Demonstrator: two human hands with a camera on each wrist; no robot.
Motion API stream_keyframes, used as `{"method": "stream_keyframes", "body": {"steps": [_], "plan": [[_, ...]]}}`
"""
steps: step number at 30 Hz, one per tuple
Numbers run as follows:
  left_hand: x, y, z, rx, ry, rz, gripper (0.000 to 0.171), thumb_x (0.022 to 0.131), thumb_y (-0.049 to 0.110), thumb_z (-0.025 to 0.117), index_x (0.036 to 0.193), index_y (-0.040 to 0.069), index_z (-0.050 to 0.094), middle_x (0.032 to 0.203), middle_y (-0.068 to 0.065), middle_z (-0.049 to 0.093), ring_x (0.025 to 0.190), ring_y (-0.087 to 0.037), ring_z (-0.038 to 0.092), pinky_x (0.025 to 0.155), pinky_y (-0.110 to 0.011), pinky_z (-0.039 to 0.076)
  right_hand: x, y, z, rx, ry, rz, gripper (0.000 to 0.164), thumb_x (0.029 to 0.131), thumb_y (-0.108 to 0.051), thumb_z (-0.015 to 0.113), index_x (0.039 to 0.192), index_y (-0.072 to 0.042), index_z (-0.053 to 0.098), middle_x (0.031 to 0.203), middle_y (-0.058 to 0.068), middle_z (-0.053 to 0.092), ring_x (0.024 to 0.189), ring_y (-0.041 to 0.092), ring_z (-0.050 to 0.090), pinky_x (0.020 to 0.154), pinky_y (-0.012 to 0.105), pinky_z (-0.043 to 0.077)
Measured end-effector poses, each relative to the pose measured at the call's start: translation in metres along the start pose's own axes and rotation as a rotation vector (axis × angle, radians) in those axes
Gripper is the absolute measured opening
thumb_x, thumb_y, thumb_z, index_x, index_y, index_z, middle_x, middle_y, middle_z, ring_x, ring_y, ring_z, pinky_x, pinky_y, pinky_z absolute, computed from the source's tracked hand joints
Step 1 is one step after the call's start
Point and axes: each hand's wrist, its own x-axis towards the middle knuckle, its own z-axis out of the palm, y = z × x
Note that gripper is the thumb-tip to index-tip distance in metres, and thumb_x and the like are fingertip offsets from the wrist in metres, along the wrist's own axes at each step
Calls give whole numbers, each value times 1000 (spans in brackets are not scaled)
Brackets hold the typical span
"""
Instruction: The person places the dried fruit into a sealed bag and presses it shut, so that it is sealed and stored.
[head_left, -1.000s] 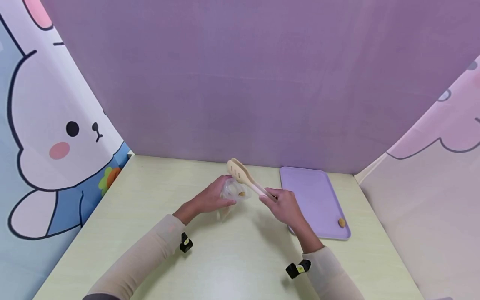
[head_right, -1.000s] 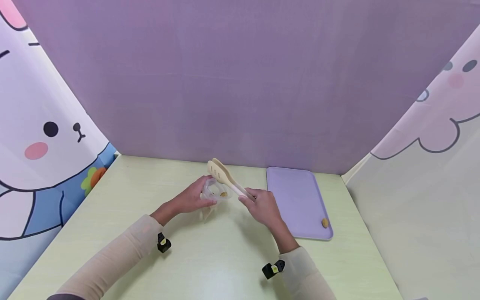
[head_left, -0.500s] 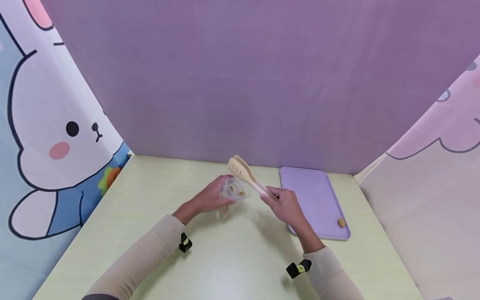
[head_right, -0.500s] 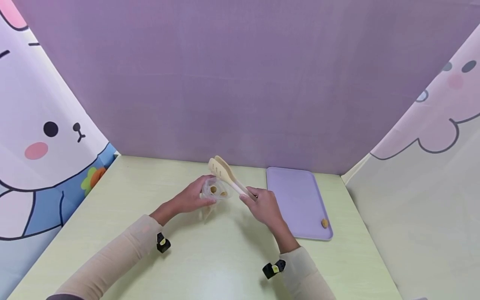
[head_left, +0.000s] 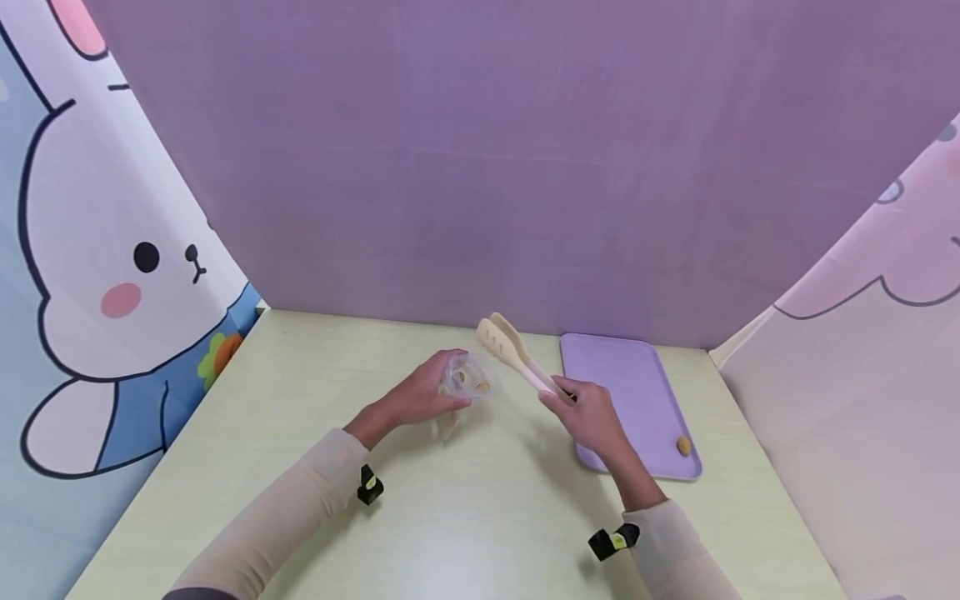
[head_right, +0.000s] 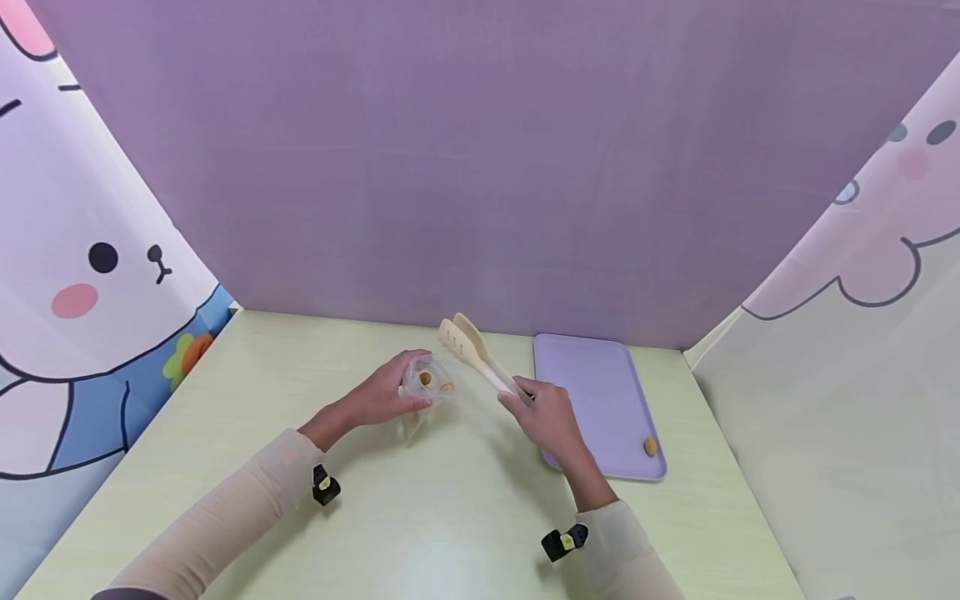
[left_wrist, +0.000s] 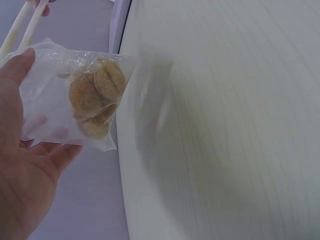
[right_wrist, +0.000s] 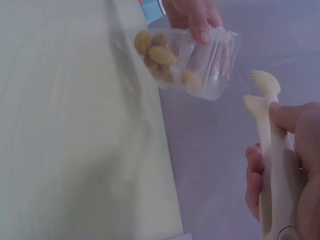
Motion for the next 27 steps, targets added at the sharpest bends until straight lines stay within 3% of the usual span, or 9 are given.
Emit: {"method": "stream_keyframes", "body": {"steps": [8, 16, 27], "plan": [[0, 1, 0, 15, 3, 13, 81, 88, 27, 79, 154, 10, 36, 136, -8, 54, 113, -20, 55, 98, -43, 48, -4, 15, -7, -12, 0, 28, 40, 93, -31, 74, 126, -8, 73, 78, 3, 69, 67, 15, 50, 62, 28, 42], [1, 2, 0, 39, 7, -6, 84, 88, 30, 79, 156, 10, 34, 144, -9, 50, 120, -22, 53, 104, -47, 46, -10, 34, -15, -24, 22, 32, 33, 94, -30, 73, 119, -10, 76, 73, 1, 66, 61, 13, 47, 54, 26, 39], [0, 2, 0, 56, 10, 20, 82, 87, 29, 79, 154, 9, 36, 137, -9, 54, 112, -20, 56, 101, -44, 47, -21, 58, -30, -58, 31, 66, 39, 96, -32, 71, 125, -6, 72, 74, 3, 65, 63, 13, 48, 57, 27, 40]]}}
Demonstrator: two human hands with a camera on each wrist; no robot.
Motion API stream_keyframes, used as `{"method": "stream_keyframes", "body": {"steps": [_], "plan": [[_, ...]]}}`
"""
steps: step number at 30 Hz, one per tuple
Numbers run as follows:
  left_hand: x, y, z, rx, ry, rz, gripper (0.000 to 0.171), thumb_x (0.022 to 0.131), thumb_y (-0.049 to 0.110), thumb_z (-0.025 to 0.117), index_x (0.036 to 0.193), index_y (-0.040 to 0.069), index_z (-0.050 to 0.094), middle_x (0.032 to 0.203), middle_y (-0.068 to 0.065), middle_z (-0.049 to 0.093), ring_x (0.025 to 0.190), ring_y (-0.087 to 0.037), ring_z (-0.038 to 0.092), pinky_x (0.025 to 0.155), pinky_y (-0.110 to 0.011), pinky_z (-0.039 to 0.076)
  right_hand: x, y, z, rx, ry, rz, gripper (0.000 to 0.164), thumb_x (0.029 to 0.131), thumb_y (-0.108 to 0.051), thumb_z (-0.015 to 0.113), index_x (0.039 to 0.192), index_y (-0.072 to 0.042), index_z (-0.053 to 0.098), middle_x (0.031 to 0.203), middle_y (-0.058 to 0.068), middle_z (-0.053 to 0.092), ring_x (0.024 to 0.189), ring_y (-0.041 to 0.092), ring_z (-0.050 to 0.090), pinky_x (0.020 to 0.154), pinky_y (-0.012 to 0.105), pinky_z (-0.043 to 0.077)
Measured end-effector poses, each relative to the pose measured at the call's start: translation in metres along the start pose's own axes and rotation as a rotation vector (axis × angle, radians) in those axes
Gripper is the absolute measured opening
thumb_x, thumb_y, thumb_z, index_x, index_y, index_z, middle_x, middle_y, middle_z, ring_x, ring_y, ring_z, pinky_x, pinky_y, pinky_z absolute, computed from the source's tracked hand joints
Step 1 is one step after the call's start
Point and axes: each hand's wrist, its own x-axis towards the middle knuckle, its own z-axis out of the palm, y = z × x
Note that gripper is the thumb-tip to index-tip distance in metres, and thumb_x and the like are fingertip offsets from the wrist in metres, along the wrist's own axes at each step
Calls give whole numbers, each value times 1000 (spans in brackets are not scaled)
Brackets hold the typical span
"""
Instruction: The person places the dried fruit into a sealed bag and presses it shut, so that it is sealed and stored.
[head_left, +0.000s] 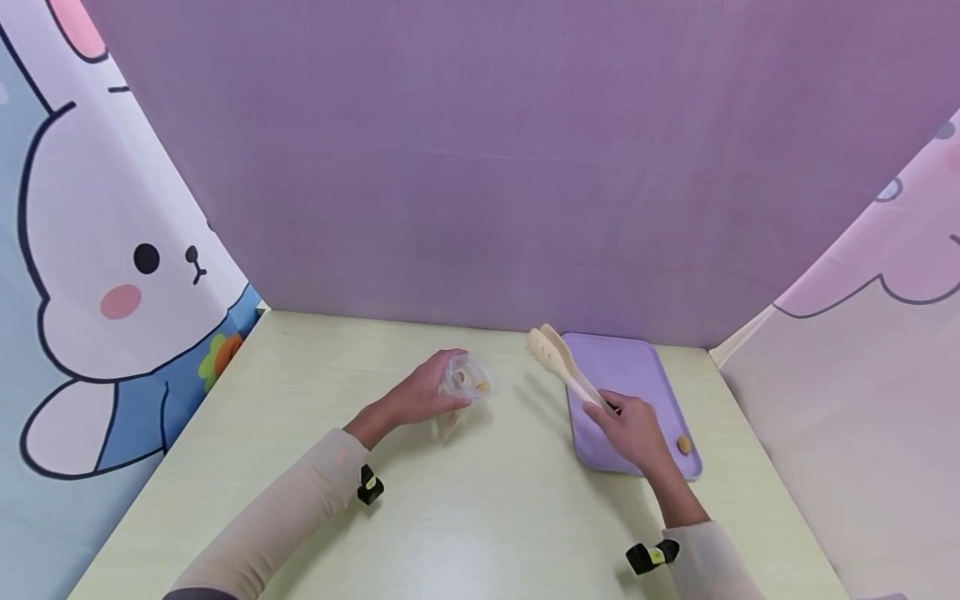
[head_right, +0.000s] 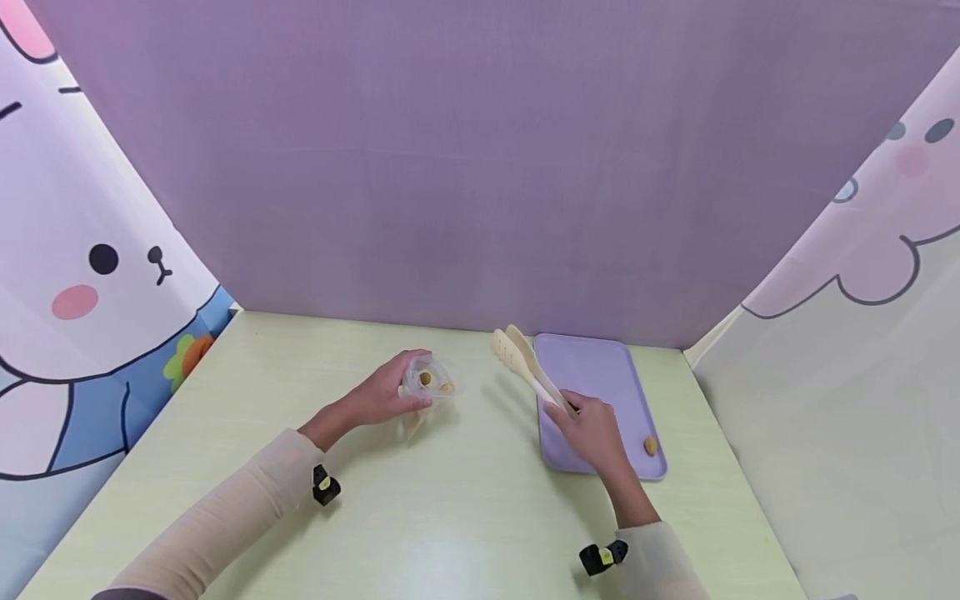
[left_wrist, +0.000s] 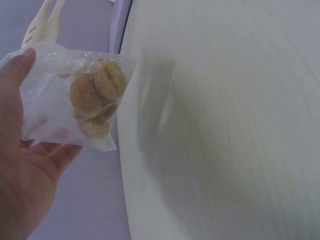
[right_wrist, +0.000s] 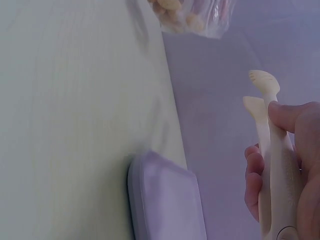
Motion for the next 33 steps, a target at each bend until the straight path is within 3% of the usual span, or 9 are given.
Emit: {"method": "stream_keyframes", "body": {"steps": [6, 14, 20, 28, 33], "plan": [[-1, 1, -1, 4, -1, -1, 81, 88, 29, 79, 154, 9, 36, 137, -8, 54, 110, -19, 55, 100, -42, 47, -5, 12, -6, -11, 20, 23, 38, 95, -31, 72, 122, -6, 74, 72, 4, 63, 63, 14, 48, 57, 28, 39], [-1, 2, -2, 5, 0, -8, 81, 87, 27, 79, 154, 10, 37, 139, -9, 53, 112, -20, 55, 102, -43, 46, -13, 26, -14, -68, 27, 42, 44, 95, -36, 70, 125, -4, 72, 89, 10, 75, 74, 17, 57, 63, 29, 44], [-1, 3, -3, 4, -1, -5, 81, 87, 28, 79, 154, 9, 37, 141, -9, 52, 114, -21, 55, 104, -45, 45, -20, 36, -23, -93, 55, 47, 42, 95, -35, 71, 123, -4, 73, 86, 10, 74, 73, 19, 57, 64, 32, 45], [-1, 2, -3, 5, -2, -9, 81, 87, 28, 79, 153, 8, 37, 138, -10, 54, 111, -20, 55, 101, -43, 46, -32, 54, -36, -154, 55, 88, 47, 95, -35, 70, 126, 0, 70, 106, 25, 75, 90, 35, 68, 74, 44, 51], [-2, 2, -4, 17, -3, -13, 81, 87, 28, 78, 154, 8, 37, 139, -9, 53, 113, -20, 55, 103, -44, 46, -39, 66, -43, -164, 49, 125, 50, 95, -38, 69, 128, 0, 69, 106, 27, 74, 85, 32, 65, 70, 41, 49]]}}
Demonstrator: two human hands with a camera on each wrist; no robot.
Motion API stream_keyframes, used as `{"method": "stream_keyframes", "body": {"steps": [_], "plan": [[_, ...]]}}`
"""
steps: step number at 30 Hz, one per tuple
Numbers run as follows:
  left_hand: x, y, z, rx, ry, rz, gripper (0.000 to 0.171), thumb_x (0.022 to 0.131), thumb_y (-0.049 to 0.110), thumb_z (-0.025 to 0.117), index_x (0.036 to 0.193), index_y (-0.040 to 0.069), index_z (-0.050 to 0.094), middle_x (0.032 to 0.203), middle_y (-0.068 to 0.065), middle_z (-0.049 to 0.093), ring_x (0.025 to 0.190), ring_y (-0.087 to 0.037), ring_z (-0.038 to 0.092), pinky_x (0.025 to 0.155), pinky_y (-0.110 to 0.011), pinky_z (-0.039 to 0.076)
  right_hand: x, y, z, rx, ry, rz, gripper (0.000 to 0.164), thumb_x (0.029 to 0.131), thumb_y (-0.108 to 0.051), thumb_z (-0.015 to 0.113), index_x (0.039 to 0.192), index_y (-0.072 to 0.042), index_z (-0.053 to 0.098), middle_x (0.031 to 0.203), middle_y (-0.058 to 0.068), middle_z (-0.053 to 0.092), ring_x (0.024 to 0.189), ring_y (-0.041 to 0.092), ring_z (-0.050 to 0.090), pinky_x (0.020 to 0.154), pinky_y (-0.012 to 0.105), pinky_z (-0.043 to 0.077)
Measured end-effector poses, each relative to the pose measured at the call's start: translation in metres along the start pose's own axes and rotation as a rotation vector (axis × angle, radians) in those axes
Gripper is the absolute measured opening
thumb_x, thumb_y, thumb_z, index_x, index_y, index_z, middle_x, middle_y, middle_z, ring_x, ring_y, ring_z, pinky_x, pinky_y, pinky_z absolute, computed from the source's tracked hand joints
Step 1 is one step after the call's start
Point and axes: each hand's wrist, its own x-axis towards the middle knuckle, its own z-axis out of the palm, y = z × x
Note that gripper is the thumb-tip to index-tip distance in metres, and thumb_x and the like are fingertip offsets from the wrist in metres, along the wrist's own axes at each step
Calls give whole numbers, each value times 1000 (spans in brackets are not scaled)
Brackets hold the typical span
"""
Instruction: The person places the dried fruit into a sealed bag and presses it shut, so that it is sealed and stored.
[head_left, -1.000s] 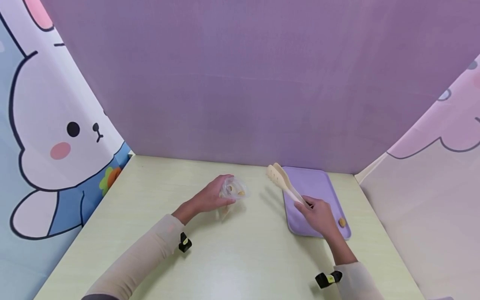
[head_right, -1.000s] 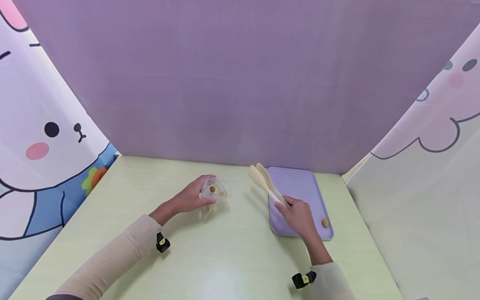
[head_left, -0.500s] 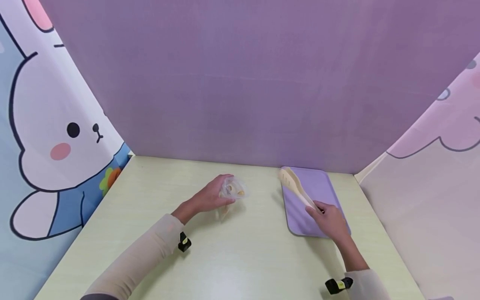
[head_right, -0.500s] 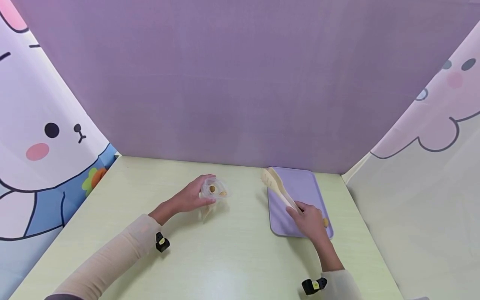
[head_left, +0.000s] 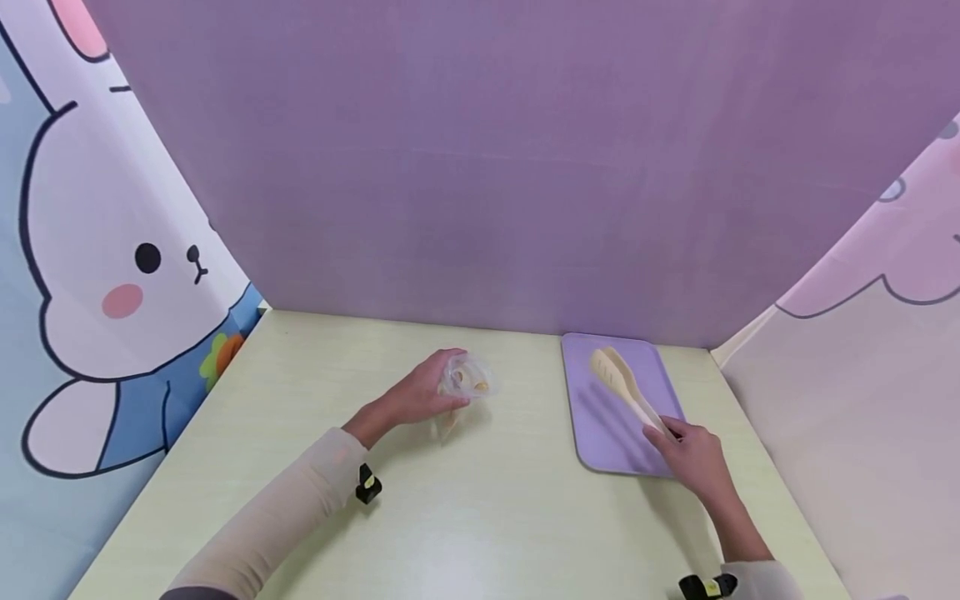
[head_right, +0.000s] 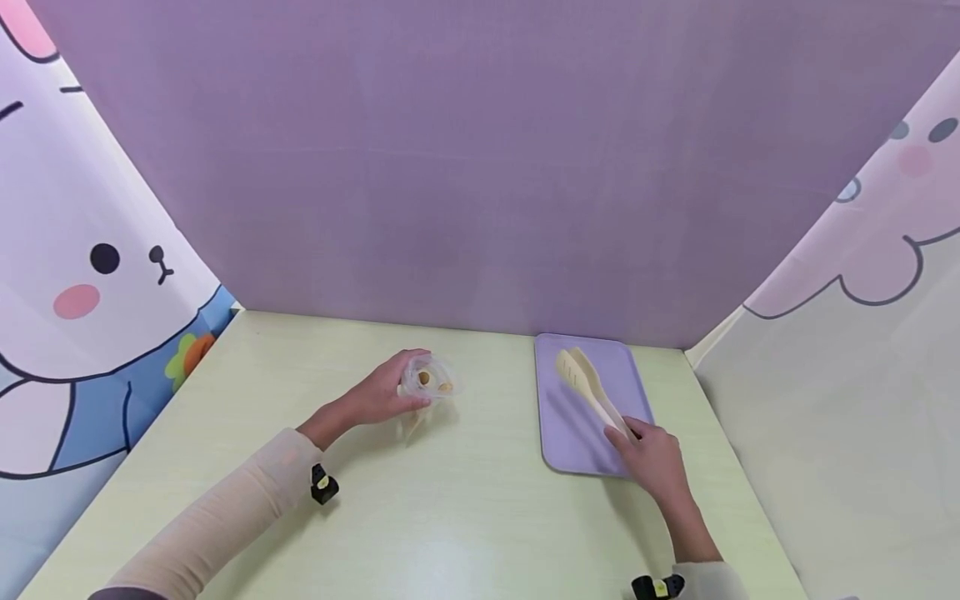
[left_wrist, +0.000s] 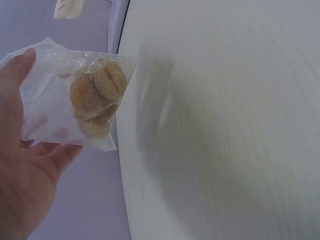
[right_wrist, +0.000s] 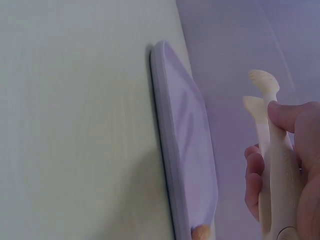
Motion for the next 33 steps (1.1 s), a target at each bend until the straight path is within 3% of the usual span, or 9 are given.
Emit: {"method": "stream_keyframes", "body": {"steps": [6, 9, 13, 17, 24, 33], "plan": [[1, 0, 1, -8, -8, -7, 81, 88, 28, 78, 154, 9, 36, 138, -9, 53, 111, -19, 55, 100, -41, 47, -6, 12, -6, -14, 5, 23, 53, 96, -40, 67, 128, 3, 67, 106, 29, 73, 80, 30, 63, 66, 38, 47], [1, 0, 2, -11, -10, -10, 82, 88, 28, 78, 154, 9, 36, 139, -9, 53, 112, -20, 55, 100, -42, 47, -10, 18, -8, -24, 6, 37, 56, 97, -41, 65, 130, 5, 66, 109, 32, 71, 86, 41, 67, 71, 48, 51], [1, 0, 2, -16, -4, -14, 82, 87, 27, 79, 154, 9, 36, 141, -10, 53, 115, -21, 55, 103, -44, 46, -14, 27, -11, -38, 1, 52, 58, 98, -41, 63, 131, 7, 64, 118, 35, 66, 106, 56, 64, 85, 63, 50], [1, 0, 2, -13, -3, -16, 82, 87, 27, 79, 155, 8, 36, 143, -11, 52, 116, -21, 54, 105, -46, 45, -19, 35, -16, -48, 0, 59, 57, 99, -41, 62, 130, 7, 64, 120, 36, 65, 110, 59, 60, 88, 66, 48], [1, -1, 3, -7, -4, -14, 82, 88, 27, 78, 155, 8, 35, 141, -10, 52, 113, -20, 55, 103, -44, 46, -26, 46, -23, -63, -4, 88, 59, 100, -44, 59, 130, 7, 64, 121, 36, 64, 113, 60, 58, 87, 66, 48], [2, 0, 1, -8, -1, -7, 82, 88, 28, 79, 155, 9, 36, 136, -8, 54, 107, -18, 56, 97, -40, 48, -39, 62, -28, -88, 22, 127, 56, 99, -41, 62, 126, 8, 66, 110, 34, 70, 90, 48, 67, 68, 52, 50]]}}
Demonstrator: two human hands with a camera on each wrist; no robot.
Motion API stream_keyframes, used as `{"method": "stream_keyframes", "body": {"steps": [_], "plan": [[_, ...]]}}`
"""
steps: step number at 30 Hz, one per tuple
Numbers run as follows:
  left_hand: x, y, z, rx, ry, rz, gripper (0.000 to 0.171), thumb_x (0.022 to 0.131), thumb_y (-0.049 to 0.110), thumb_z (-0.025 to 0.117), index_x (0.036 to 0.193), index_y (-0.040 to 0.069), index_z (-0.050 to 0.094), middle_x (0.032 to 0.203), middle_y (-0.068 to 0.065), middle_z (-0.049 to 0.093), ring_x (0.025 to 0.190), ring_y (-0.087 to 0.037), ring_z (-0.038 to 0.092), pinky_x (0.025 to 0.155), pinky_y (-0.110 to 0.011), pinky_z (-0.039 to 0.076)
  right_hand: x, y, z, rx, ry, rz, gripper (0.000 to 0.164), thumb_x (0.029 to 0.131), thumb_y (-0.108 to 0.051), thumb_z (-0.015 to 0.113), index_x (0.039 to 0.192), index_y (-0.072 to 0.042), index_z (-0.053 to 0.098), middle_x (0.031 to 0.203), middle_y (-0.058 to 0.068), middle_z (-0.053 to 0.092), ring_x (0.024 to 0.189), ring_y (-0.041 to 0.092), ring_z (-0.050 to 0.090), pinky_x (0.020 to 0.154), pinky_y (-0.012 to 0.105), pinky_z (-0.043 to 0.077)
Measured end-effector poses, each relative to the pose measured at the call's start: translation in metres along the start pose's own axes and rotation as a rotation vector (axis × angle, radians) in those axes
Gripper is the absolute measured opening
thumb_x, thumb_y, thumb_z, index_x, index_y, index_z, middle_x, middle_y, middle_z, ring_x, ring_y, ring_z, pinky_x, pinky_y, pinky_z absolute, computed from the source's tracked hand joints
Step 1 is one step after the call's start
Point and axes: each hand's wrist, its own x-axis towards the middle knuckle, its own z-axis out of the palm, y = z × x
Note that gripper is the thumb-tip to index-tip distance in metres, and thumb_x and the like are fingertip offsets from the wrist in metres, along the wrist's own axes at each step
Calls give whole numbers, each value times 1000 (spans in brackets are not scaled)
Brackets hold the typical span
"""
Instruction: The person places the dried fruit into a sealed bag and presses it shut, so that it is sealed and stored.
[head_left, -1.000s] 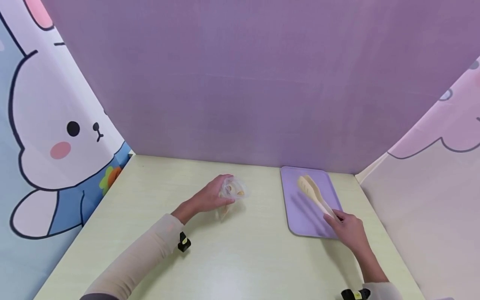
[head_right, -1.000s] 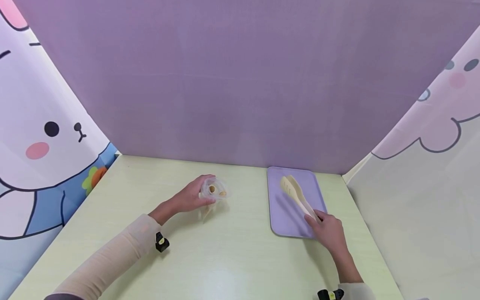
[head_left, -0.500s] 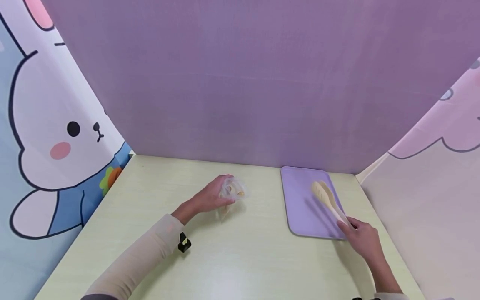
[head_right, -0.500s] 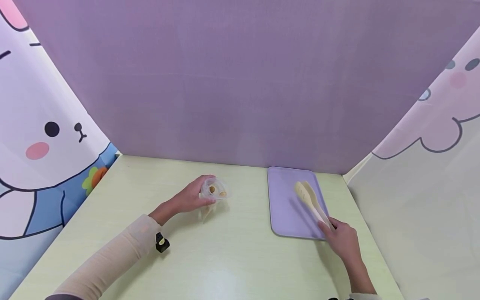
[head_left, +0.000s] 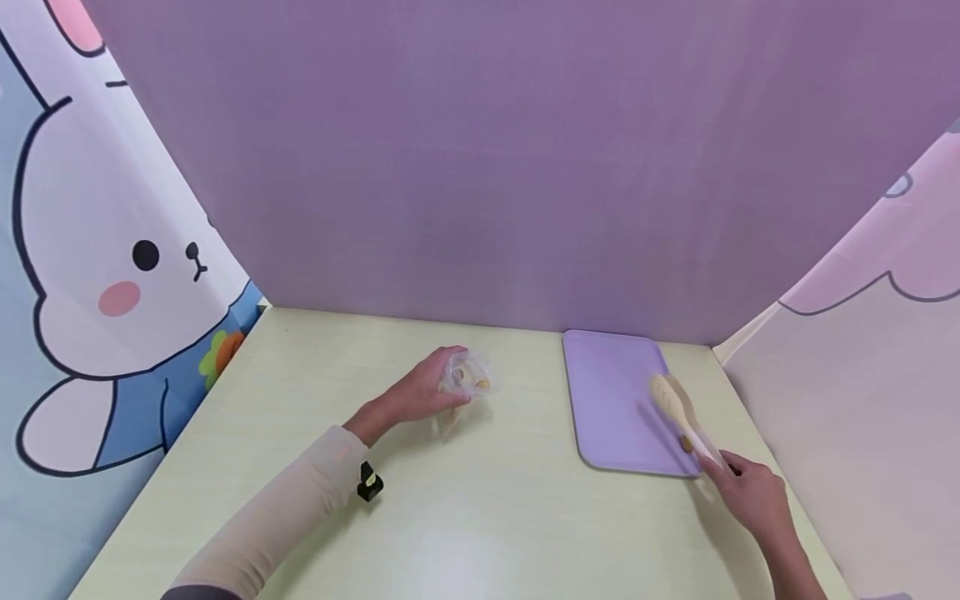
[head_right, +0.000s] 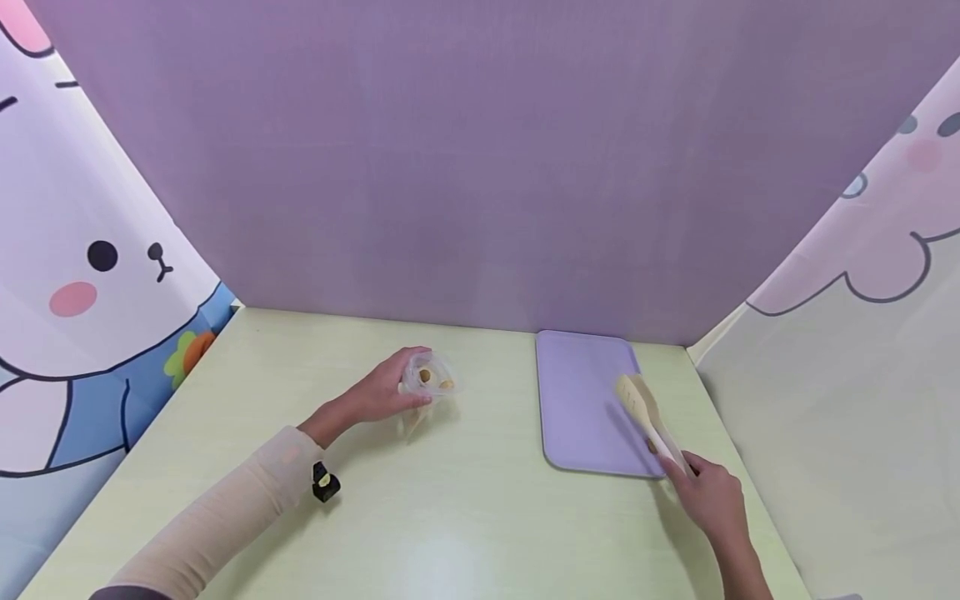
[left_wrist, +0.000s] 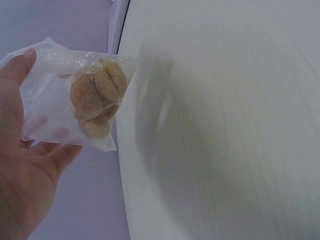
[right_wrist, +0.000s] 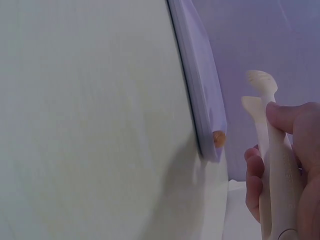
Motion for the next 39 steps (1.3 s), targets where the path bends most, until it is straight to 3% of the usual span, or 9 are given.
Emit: {"method": "stream_keyframes", "body": {"steps": [8, 14, 20, 27, 33, 39], "plan": [[0, -1, 0, -6, 7, 6, 81, 88, 27, 79, 154, 8, 36, 134, -9, 55, 107, -18, 56, 98, -42, 48, -7, 14, 0, -32, -65, 46, 60, 100, -44, 58, 130, 8, 62, 101, 30, 72, 80, 36, 65, 63, 42, 48], [0, 0, -1, 0, 12, 5, 82, 87, 27, 79, 154, 8, 37, 134, -9, 55, 107, -19, 56, 98, -42, 48, -13, 21, -1, -46, -62, 61, 61, 100, -44, 60, 130, 8, 62, 95, 26, 74, 82, 37, 67, 70, 51, 51], [0, 1, -1, 7, 8, -6, 82, 87, 28, 79, 154, 9, 37, 138, -8, 54, 110, -20, 55, 100, -42, 47, -15, 30, -3, -87, -111, 90, 64, 101, -47, 57, 134, 7, 59, 82, 16, 73, 73, 31, 63, 63, 46, 49], [-1, 0, -1, 7, 12, 9, 82, 87, 29, 79, 154, 8, 37, 140, -10, 53, 114, -21, 55, 104, -47, 46, -17, 35, -3, -131, -142, 61, 63, 101, -45, 56, 134, 8, 58, 101, 34, 70, 79, 41, 65, 67, 54, 51], [-2, 0, -1, 13, 17, 9, 81, 87, 27, 79, 153, 7, 38, 142, -11, 53, 115, -21, 55, 105, -47, 46, -17, 35, -1, -148, -135, 37, 60, 101, -44, 58, 132, 7, 60, 90, 28, 72, 72, 33, 63, 60, 47, 49], [-4, 1, -1, 9, 9, 1, 81, 87, 27, 79, 154, 6, 36, 139, -12, 54, 113, -21, 55, 102, -45, 47, -19, 33, 1, -155, -94, -1, 55, 100, -40, 61, 128, 6, 64, 91, 30, 72, 78, 47, 67, 62, 54, 51]]}}
